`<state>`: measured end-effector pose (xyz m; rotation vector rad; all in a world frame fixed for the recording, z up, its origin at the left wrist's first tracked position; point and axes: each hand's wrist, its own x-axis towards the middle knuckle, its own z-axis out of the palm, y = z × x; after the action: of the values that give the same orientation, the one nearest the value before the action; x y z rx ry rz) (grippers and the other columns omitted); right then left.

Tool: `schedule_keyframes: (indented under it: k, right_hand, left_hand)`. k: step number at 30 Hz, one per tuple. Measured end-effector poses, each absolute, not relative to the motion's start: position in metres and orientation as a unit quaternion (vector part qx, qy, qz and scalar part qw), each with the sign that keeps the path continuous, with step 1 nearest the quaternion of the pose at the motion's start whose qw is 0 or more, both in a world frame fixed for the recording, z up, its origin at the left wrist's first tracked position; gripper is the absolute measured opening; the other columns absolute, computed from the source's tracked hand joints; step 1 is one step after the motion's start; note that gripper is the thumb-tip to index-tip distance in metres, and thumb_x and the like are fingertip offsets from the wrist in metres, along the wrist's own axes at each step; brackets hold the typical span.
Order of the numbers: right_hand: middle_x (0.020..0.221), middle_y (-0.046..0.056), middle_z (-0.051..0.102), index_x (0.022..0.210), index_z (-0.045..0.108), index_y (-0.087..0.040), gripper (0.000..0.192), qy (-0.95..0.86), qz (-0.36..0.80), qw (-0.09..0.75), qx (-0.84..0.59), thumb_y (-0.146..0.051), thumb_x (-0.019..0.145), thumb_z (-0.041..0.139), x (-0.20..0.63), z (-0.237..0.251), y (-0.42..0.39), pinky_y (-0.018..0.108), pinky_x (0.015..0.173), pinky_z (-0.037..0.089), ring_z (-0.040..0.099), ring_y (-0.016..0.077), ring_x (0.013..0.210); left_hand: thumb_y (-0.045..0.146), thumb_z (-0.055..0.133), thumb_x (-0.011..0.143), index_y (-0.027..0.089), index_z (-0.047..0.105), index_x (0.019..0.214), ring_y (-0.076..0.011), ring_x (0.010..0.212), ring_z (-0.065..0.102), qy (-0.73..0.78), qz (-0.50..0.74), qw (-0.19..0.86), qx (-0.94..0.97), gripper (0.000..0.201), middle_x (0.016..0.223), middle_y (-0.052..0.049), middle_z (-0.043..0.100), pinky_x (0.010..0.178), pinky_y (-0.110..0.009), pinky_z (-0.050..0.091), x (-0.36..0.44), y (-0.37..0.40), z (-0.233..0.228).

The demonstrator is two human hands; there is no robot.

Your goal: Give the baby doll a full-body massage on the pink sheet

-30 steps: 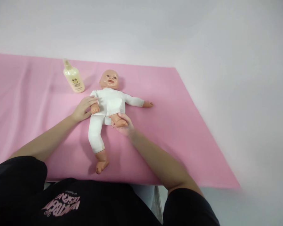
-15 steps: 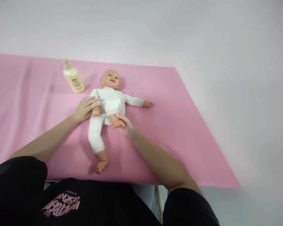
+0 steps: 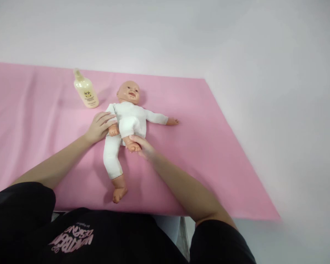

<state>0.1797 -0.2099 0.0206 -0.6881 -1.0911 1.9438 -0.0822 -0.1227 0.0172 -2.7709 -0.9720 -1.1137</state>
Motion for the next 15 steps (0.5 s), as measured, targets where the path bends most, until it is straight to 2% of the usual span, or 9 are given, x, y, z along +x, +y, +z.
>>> schedule_keyframes:
  k: [2, 4, 6, 9, 12, 15]
  right_hand:
    - [0.044, -0.008, 0.034, 0.056, 0.043, -0.023, 0.049, -0.439, 0.76, 0.395, -0.269, -0.051, 0.088, 0.068, 0.179, 0.022, -0.21, 0.027, 0.055, 0.042, 0.036, 0.0098, 0.047]
    - [0.045, -0.007, 0.038, 0.058, 0.048, -0.022, 0.047, -0.445, 0.76, 0.396, -0.261, -0.053, 0.088, 0.067, 0.18, 0.022, -0.21, 0.026, 0.055, 0.042, 0.038, 0.0099, 0.048]
    - [0.052, -0.004, 0.049, 0.068, 0.058, -0.02, 0.041, -0.451, 0.764, 0.394, -0.239, -0.054, 0.087, 0.067, 0.182, 0.021, -0.21, 0.026, 0.057, 0.045, 0.047, 0.0112, 0.052]
    - [0.073, 0.004, 0.069, 0.09, 0.069, -0.016, 0.041, -0.46, 0.787, 0.365, -0.189, -0.056, 0.081, 0.073, 0.186, 0.018, -0.212, 0.028, 0.064, 0.052, 0.062, 0.0152, 0.066]
    - [0.093, 0.009, 0.077, 0.112, 0.069, -0.016, 0.052, -0.467, 0.828, 0.279, -0.137, -0.051, 0.076, 0.081, 0.19, 0.015, -0.214, 0.032, 0.075, 0.058, 0.072, 0.0202, 0.081]
    - [0.103, 0.012, 0.078, 0.12, 0.065, -0.013, 0.057, -0.511, 0.846, 0.144, -0.052, -0.046, 0.077, 0.082, 0.192, 0.018, -0.213, 0.034, 0.087, 0.058, 0.074, 0.0223, 0.093]
  left_hand:
    - [0.039, 0.046, 0.104, 0.029, 0.07, 0.126, -0.03, 0.136, 0.054, -0.304, -0.347, 0.02, -0.887, 0.034, 0.135, -0.013, 0.07, 0.114, -0.058, 0.041, -0.082, -0.123, 0.017]
    - [0.039, 0.046, 0.104, 0.029, 0.069, 0.128, -0.0297, 0.136, 0.054, -0.294, -0.352, 0.025, -0.888, 0.034, 0.135, -0.013, 0.07, 0.114, -0.056, 0.042, -0.083, -0.124, 0.018]
    - [0.043, 0.047, 0.104, 0.028, 0.066, 0.131, -0.0303, 0.137, 0.054, -0.293, -0.363, 0.012, -0.885, 0.037, 0.136, -0.014, 0.068, 0.115, -0.056, 0.042, -0.083, -0.125, 0.019]
    - [0.053, 0.049, 0.102, 0.023, 0.059, 0.139, -0.0316, 0.136, 0.056, -0.324, -0.417, -0.034, -0.849, 0.048, 0.139, -0.016, 0.064, 0.116, -0.056, 0.041, -0.084, -0.123, 0.016]
    - [0.062, 0.054, 0.098, 0.021, 0.049, 0.147, -0.032, 0.138, 0.054, -0.379, -0.524, -0.096, -0.757, 0.064, 0.145, -0.018, 0.058, 0.118, -0.053, 0.041, -0.09, -0.111, 0.008]
    - [0.068, 0.051, 0.098, 0.025, 0.033, 0.154, -0.0295, 0.148, 0.044, -0.4, -0.593, -0.172, -0.678, 0.073, 0.159, -0.016, 0.044, 0.118, -0.047, 0.043, -0.104, -0.09, -0.005]
